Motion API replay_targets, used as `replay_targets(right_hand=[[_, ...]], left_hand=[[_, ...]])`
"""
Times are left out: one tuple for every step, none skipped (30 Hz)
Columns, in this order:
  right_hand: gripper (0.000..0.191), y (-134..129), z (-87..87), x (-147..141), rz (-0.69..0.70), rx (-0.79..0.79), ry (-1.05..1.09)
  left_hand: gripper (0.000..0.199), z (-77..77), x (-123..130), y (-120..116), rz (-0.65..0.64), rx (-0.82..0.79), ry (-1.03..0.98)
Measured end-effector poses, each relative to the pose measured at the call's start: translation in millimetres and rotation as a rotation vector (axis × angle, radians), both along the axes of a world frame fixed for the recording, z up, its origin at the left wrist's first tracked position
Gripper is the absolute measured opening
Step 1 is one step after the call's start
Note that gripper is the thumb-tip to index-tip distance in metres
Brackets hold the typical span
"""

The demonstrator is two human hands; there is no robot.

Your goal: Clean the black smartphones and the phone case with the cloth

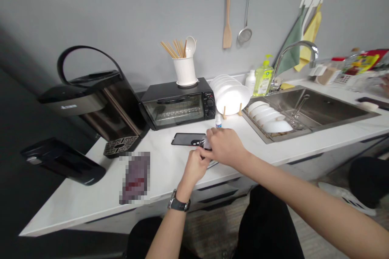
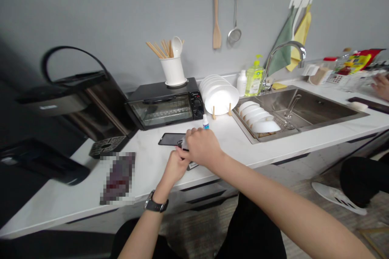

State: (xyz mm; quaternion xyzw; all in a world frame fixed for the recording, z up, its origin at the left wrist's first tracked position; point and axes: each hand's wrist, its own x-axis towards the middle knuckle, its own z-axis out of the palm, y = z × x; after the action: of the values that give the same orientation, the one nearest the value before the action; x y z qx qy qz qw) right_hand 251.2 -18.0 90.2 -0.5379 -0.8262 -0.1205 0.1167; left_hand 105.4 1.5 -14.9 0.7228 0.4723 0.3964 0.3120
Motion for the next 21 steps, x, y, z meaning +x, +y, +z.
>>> replay_targets(right_hand=[[0.034, -1.0, -2.3, -5.8, 0.097, 0.028, -0.011], [0.025, -0.8, -4.8, -11.4, 0.212, 0.051, -0.035], [0.018, 0.5, -7.3, -15.9, 0.334, 0.066, -0.069], [0.015, 2.8, -9.4, -18.3, 0.442, 0.075, -0.1], [0.015, 5.6, -11.1, -18.3, 0.519, 0.082, -0.118], [0.014, 8.3, -12.2, -15.7, 0.545, 0.09, -0.114], [0.015, 10.7, -12.7, -11.1, 0.513, 0.096, -0.089], [0.021, 12.3, -12.6, -5.0, 0.424, 0.095, -0.048], [0.032, 13.0, -12.2, 1.7, 0.292, 0.088, -0.003], [0.043, 12.8, -11.4, 7.9, 0.144, 0.074, 0.034], [0.052, 11.7, -10.7, 12.9, 0.014, 0.054, 0.06], [0.058, 9.7, -10.0, 15.9, -0.075, 0.036, 0.075], [0.061, 7.2, -9.7, 16.7, -0.112, 0.029, 0.083], [0.06, 4.5, -9.7, 15.1, -0.104, 0.037, 0.088], [0.057, 2.0, -10.0, 11.5, -0.064, 0.059, 0.096], [0.053, 0.2, -10.5, 6.5, -0.006, 0.088, 0.104], [0.049, -0.8, -11.1, 0.7, 0.058, 0.117, 0.109], [0.046, -0.5, -11.6, -5.0, 0.127, 0.136, 0.109], [0.041, 0.9, -11.7, -10.0, 0.205, 0.14, 0.096], [0.035, 3.3, -11.1, -13.5, 0.29, 0.127, 0.069], [0.027, 6.5, -9.7, -15.3, 0.38, 0.101, 0.031]], left_hand=[[0.022, -1.7, -0.1, 0.4, 0.008, 0.008, 0.003], [0.015, -3.5, -0.4, 0.7, 0.021, 0.019, 0.005], [0.01, -5.0, -0.7, 0.7, 0.037, 0.032, 0.004], [0.006, -6.1, -1.1, 0.6, 0.052, 0.043, 0.002], [0.004, -6.7, -1.3, 0.3, 0.061, 0.05, -0.001], [0.007, -6.8, -1.5, 0.0, 0.06, 0.053, -0.003], [0.012, -6.2, -1.4, -0.4, 0.05, 0.051, -0.005], [0.02, -5.2, -1.2, -0.8, 0.036, 0.045, -0.007], [0.027, -3.8, -0.8, -1.0, 0.024, 0.038, -0.011], [0.032, -2.3, -0.4, -1.1, 0.018, 0.032, -0.016], [0.035, -0.7, 0.0, -1.0, 0.015, 0.028, -0.022], [0.035, 0.7, 0.2, -0.7, 0.017, 0.026, -0.028], [0.032, 1.9, 0.2, -0.3, 0.019, 0.028, -0.032], [0.029, 2.7, 0.1, 0.2, 0.018, 0.031, -0.032], [0.024, 3.1, -0.2, 0.6, 0.014, 0.036, -0.029], [0.021, 3.1, -0.7, 0.9, 0.01, 0.042, -0.023], [0.017, 2.9, -1.3, 1.1, 0.009, 0.049, -0.015], [0.012, 2.4, -1.9, 1.1, 0.012, 0.058, -0.009], [0.007, 1.9, -2.4, 0.8, 0.018, 0.066, -0.004], [0.004, 1.4, -3.0, 0.3, 0.028, 0.075, -0.002], [0.007, 1.1, -3.5, -0.5, 0.037, 0.082, 0.0]])
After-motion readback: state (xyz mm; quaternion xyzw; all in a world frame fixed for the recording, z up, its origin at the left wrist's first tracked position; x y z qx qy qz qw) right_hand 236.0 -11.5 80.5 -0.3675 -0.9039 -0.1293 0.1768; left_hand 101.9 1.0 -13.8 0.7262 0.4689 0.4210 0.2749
